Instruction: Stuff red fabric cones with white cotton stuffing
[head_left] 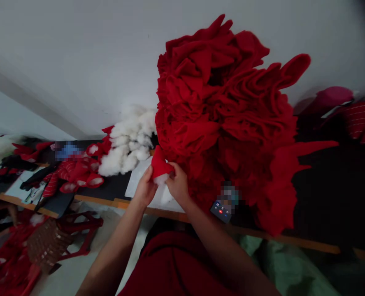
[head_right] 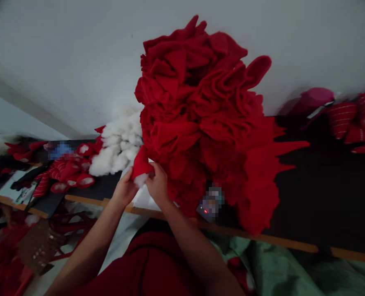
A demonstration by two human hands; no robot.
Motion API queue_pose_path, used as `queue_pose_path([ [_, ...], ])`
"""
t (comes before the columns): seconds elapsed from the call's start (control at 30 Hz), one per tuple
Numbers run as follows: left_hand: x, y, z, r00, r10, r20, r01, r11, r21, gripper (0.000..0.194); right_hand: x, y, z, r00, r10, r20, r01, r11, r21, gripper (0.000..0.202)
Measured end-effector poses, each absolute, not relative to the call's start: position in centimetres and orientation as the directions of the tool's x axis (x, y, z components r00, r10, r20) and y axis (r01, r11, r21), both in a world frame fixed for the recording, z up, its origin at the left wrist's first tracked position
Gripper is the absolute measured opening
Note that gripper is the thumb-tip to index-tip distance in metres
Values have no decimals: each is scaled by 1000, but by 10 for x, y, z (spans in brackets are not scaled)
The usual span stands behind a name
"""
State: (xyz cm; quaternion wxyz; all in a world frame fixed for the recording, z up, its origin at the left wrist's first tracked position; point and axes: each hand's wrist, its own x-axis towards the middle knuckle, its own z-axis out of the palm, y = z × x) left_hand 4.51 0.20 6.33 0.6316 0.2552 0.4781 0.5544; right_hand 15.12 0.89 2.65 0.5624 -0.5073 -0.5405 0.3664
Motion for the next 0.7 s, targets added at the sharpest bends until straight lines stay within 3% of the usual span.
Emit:
queue_pose_path([
  [0.17, 27, -10, 58, -22, 997, -68, -70, 66, 995, 56, 148, 12, 21, 126, 977, 172, 117, 157, -981, 37],
  [0.27, 20, -9, 55, -91, 996, -9, 85, 16, 996, 50, 148, 11, 20, 36, 981, 192, 113, 187, -976, 35],
  [0.4, 14, -7, 52, -176, 983, 46, 203, -9, 979, 40, 150, 9, 21, -211, 967, 139, -125, 114, -986, 44],
  [0.47, 12, -8, 50, -159, 986, 39, 255, 3, 967, 34, 148, 8, 22, -224, 968, 114, -154, 81, -985, 47],
  [0.57, 10, -10, 45, -132, 991, 37, 399, 18, 917, 22, 139, 9, 21, -99, 991, 85, 23, 87, -996, 33],
  [0.7, 2, -1, 33, -274, 946, 172, 664, 57, 745, 13, 126, 11, 12, 49, 994, 97, 273, 80, -959, 20],
])
